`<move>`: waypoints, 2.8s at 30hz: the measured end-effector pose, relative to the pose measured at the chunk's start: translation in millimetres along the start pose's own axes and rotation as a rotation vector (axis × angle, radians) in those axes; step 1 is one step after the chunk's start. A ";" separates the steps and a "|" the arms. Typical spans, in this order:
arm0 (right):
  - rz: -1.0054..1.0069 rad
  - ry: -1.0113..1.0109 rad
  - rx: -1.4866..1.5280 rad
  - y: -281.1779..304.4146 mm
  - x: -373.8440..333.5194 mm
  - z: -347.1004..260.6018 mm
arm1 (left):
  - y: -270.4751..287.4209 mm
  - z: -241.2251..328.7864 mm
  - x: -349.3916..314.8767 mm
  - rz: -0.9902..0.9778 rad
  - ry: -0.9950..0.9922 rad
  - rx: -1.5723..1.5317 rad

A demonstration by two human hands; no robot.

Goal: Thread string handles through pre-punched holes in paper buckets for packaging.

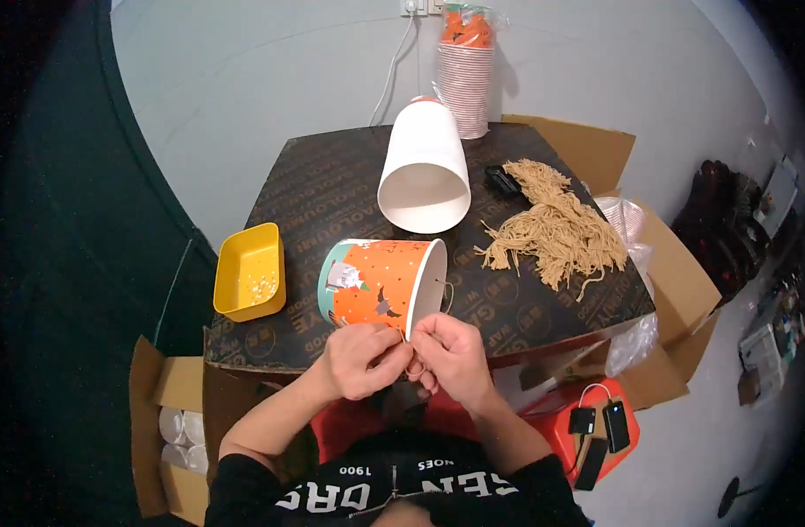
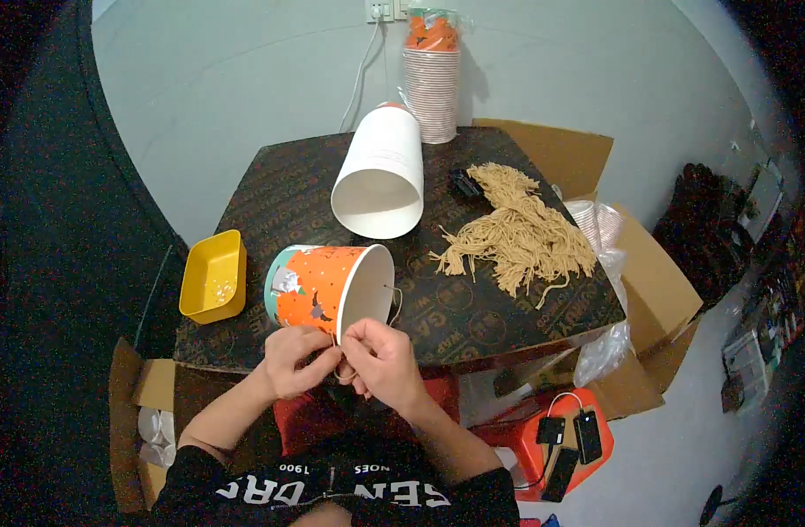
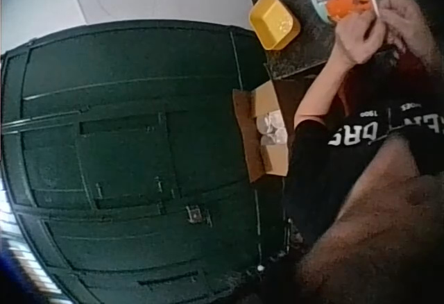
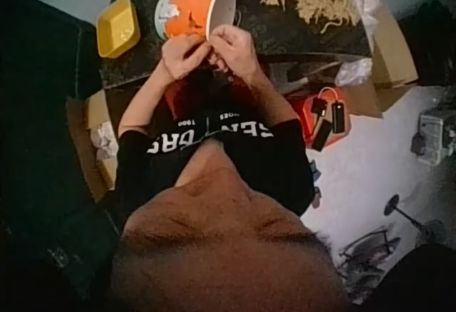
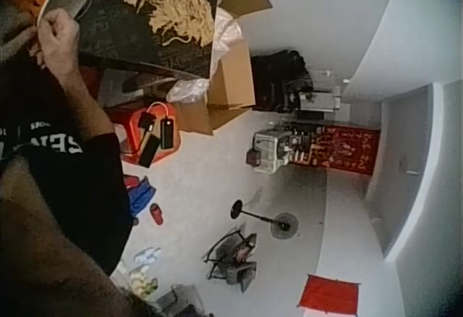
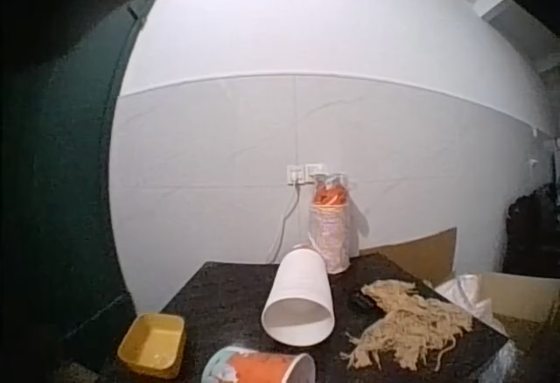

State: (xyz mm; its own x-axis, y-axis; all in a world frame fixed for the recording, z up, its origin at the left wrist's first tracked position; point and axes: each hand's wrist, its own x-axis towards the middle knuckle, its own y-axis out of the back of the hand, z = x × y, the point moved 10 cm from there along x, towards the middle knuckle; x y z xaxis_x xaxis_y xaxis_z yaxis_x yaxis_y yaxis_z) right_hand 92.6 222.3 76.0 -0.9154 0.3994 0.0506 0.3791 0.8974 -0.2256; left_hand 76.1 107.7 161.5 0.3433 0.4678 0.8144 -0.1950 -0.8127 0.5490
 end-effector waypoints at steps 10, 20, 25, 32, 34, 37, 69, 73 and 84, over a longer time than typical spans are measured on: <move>0.138 0.098 0.131 5.7 -3.0 -4.6 | -1.8 -2.3 -6.5 -0.035 -0.002 0.015; 0.237 0.204 0.081 11.8 -0.9 -3.1 | -0.1 -11.9 -10.6 0.011 0.128 -0.100; 0.245 0.204 0.070 12.9 1.7 0.5 | -1.1 -9.8 -5.7 -0.054 0.191 -0.093; 0.204 0.187 0.104 7.9 1.1 -2.3 | 4.2 -24.7 -0.2 0.070 0.407 -0.459; 0.199 0.172 0.109 8.6 0.4 -1.4 | 3.3 -26.7 -0.7 0.090 0.443 -0.478; 0.207 0.161 0.084 10.3 -3.6 -3.9 | -2.9 -40.8 -15.3 0.136 0.691 -0.614; -0.201 -0.185 0.618 -8.7 -1.9 14.8 | -6.2 0.2 30.2 -0.297 0.302 -0.021; -0.189 -0.190 0.574 -5.9 -2.6 13.1 | -5.8 2.2 33.4 -0.293 0.251 0.000; -0.112 -0.036 0.337 -0.7 -4.1 -1.8 | 4.8 -7.1 26.6 -0.144 0.297 -0.092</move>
State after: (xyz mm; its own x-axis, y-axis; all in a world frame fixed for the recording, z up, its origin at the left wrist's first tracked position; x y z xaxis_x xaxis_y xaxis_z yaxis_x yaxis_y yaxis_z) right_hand 96.3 220.3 77.8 -0.9552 0.2899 0.0601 0.2158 0.8208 -0.5289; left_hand 77.8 118.6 187.2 0.0935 0.6673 0.7389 -0.2502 -0.7026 0.6661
